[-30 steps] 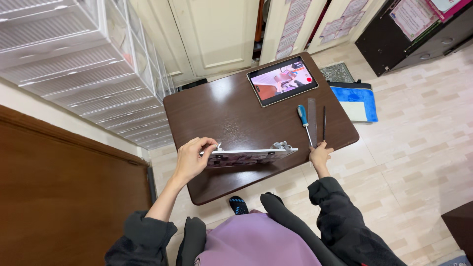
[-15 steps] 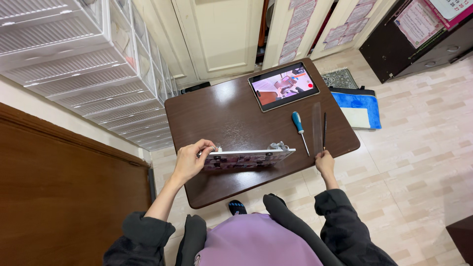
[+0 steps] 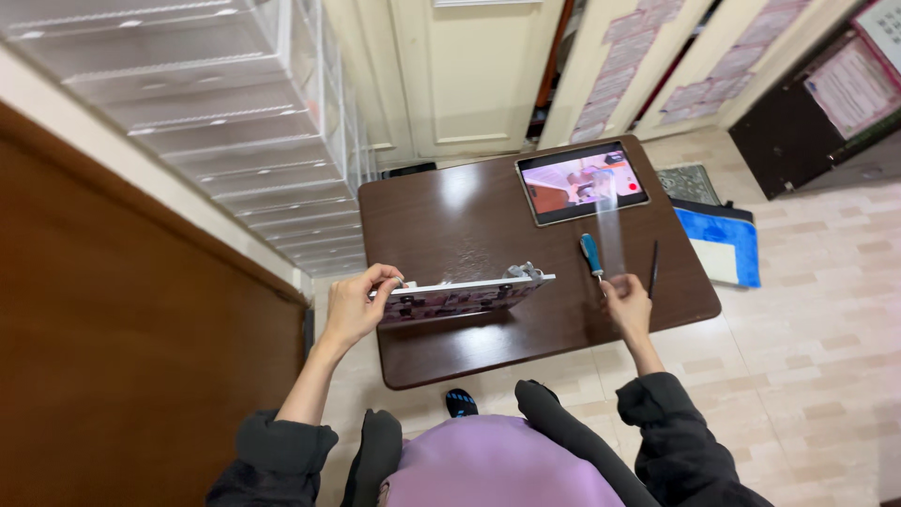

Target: The person positions a photo collage frame on a wooden door, uses a ruler to check alignment, and secures it with two white clips. They adjust the clips and the frame to ensure it is straight and firmly attached to the door.

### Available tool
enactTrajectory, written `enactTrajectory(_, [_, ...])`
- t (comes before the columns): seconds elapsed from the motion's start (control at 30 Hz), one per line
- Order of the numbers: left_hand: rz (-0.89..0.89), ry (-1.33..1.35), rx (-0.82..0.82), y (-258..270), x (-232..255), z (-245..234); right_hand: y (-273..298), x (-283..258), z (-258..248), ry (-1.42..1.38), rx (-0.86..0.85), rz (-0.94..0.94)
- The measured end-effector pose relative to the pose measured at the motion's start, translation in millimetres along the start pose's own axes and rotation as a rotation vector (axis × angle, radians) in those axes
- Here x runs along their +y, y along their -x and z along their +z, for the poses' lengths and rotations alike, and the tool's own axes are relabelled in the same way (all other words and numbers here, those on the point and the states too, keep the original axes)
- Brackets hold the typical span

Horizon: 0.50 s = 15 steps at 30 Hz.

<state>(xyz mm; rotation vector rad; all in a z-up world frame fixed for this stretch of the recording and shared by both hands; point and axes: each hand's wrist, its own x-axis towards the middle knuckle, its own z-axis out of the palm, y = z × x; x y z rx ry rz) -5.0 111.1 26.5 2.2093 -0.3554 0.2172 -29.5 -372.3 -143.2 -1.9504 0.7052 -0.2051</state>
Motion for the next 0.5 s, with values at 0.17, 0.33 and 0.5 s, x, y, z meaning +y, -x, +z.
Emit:
enactTrajectory(0.17, [-0.144,-0.025,0.103,35.6,7.1,-58.1,27.0,-87.1,63.7,0.196,-0.189,-0.506])
enactTrajectory(0.33, [-0.21,-0.078,0.305,87.3,22.5,-143.1,44.7,-221.5,145.0,0.227,-0.306,-1.134])
enactTrajectory(0.5, [-0.304,-0.194,0.496,144.6,42.3,-233.5,97.1,-365.9,244.0,0.0,-0.458,-1.724])
